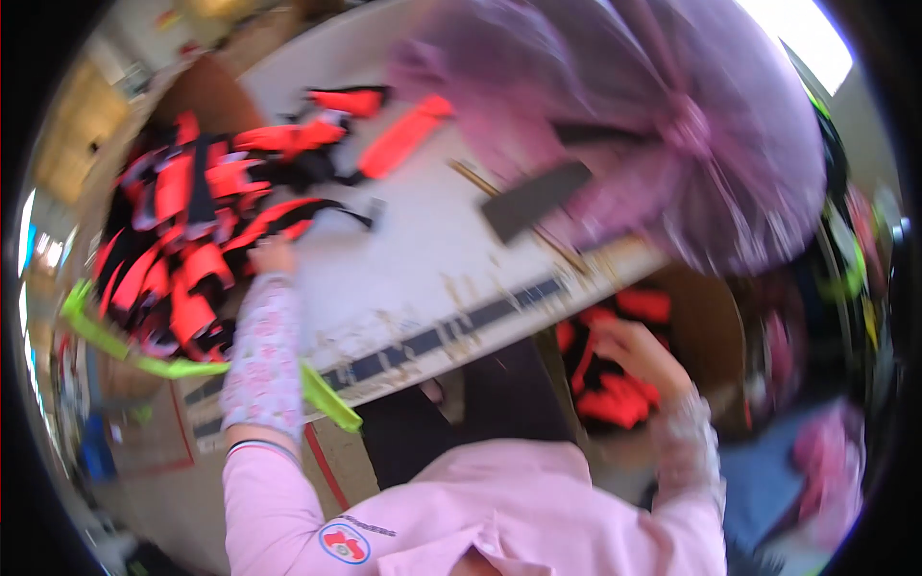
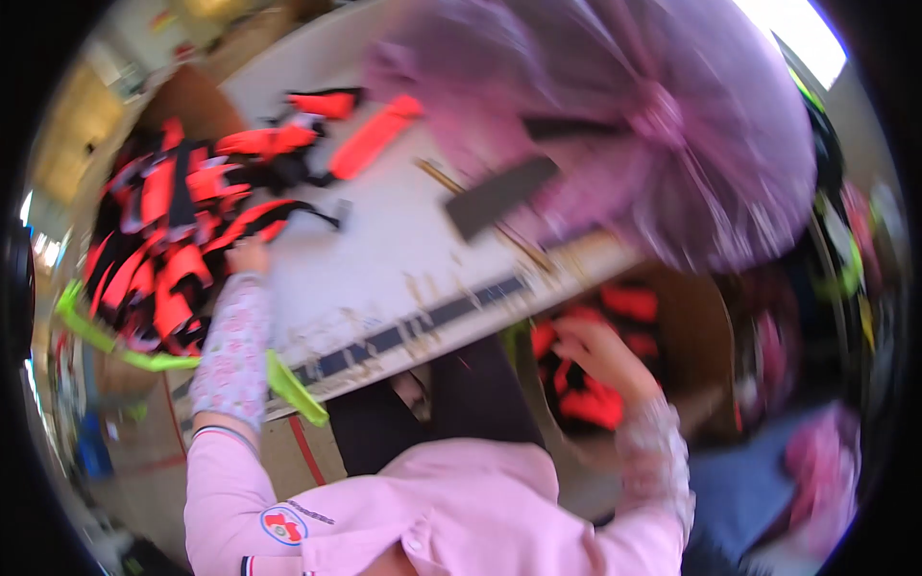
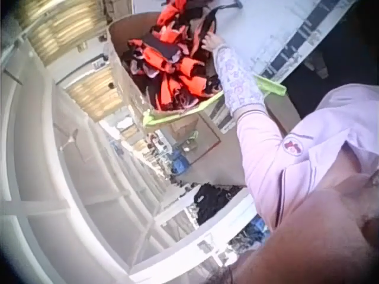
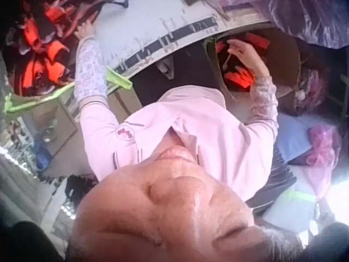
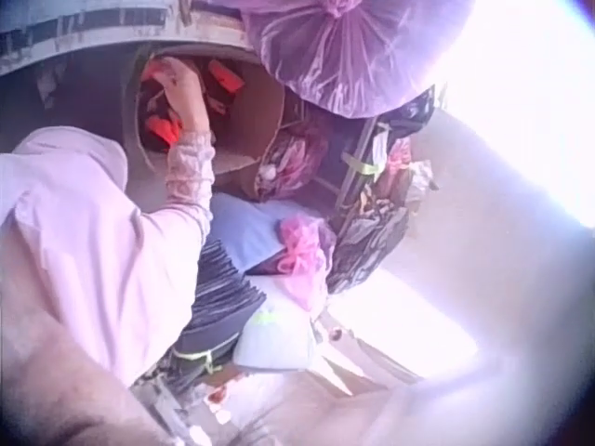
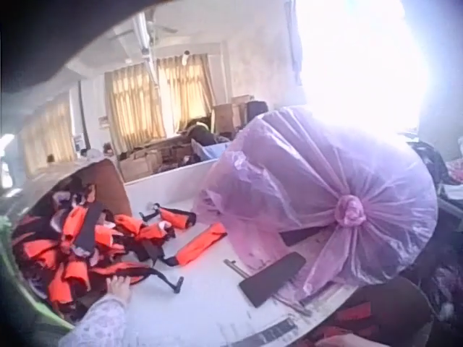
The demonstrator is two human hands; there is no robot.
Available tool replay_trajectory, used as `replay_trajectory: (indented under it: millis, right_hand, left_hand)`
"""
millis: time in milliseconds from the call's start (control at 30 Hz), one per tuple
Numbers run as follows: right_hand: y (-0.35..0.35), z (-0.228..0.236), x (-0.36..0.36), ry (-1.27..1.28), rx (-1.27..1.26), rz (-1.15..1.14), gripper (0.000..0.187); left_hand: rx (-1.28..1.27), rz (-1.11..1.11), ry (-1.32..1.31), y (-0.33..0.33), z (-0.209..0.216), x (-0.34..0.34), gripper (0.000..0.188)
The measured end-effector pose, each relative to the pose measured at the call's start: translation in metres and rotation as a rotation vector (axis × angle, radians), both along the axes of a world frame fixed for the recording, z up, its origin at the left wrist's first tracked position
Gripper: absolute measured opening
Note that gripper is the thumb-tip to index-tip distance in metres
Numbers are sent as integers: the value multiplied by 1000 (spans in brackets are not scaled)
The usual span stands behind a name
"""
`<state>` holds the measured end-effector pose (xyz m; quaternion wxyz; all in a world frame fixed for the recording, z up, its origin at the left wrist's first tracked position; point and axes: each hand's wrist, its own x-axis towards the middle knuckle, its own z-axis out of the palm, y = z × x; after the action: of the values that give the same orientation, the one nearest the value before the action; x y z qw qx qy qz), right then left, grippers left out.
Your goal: Manually assemble and insert foam or fabric components into life jacket covers.
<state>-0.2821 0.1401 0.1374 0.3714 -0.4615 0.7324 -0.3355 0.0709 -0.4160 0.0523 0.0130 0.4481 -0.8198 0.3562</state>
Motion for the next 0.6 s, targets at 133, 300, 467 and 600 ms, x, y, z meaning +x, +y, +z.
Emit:
replay_trajectory:
  millis: [133,300,467,600]
  right_hand:
    - [-3,-42,30,-101,51,25,34]
    - [-2,-64,68,-105,80,141,36]
    - [-30,-49,67,-124,28,216,39]
    - [-85,-17,84,-293,-201,74,55]
  left_hand:
    - [132,-57,18,-14,2,3,16]
    - [294,-72,-14,-4,18,-26,17]
    - [780,-301,499,57,95,-69,18]
    - [1691,-18,1247,119,127,-99,14]
